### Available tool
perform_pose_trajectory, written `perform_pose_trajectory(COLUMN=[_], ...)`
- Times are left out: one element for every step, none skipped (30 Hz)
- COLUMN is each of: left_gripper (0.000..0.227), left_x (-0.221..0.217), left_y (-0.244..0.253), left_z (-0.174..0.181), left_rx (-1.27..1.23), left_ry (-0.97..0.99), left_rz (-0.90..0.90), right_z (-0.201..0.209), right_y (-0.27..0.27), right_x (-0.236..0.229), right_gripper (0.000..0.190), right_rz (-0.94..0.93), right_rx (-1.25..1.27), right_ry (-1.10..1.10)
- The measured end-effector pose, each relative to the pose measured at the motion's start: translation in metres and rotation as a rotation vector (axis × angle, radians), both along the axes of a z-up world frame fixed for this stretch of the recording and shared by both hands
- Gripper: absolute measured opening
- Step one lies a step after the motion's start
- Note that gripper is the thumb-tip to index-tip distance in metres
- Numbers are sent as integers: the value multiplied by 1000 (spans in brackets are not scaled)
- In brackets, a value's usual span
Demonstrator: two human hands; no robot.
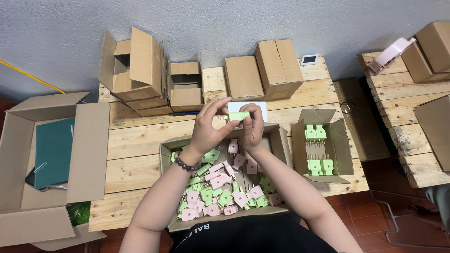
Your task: The person picks small pink and green electrical components from a large box, tests each by inserting it into a white wall socket, and then places it into a smaller cardboard box. The process is repeated for multiple components throughout the clip.
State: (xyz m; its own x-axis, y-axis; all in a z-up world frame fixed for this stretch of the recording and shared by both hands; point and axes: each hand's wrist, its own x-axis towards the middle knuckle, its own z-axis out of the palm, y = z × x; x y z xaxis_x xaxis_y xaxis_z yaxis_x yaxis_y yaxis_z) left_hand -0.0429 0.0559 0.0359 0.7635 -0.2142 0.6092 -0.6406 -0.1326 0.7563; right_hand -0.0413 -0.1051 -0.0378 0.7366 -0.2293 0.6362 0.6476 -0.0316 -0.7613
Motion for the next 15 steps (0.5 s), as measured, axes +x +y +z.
perform_pose_trajectory(left_gripper=[60,58,56,56,57,57,57,56,56,56,53,50,50,48,47], left_x=[1,1,2,1,1,0,-1,-2,-3,-3,-3,-3,-2,-2,-2], left_y=[-1,-1,-1,-1,-1,-2,-2,0,1,1,2,2,2,2,3], left_z=[-2,-3,-5,-2,1,3,6,8,11,12,14,16,17,18,18], left_rx=[1,-1,-4,-1,-4,-8,-6,5,16,19,19,20,24,16,7], left_ry=[-2,12,27,25,28,33,36,23,11,10,9,7,5,4,4], left_rz=[-1,1,3,1,4,3,-1,-6,-11,-11,-20,-31,-32,-41,-50], right_z=[-1,-2,-3,-7,-11,-15,-15,-15,-14,-8,-1,5,4,2,-1], right_y=[-2,-3,-5,-4,-4,-4,-5,-6,-6,-6,-6,-7,-5,-4,-3], right_x=[1,1,2,4,6,6,5,4,4,2,-1,-3,-2,-2,-3], right_gripper=[45,45,46,46,44,43,43,40,40,40,38,37,37,37,38], right_rz=[-1,-2,-4,-6,-19,-34,-38,-22,-6,-6,4,12,11,9,6], right_rx=[1,-10,-22,-19,-1,17,18,11,5,8,-20,-48,-44,-72,-100], right_ry=[-2,1,5,4,1,1,4,-17,-38,-39,-68,-99,-102,-127,-152])
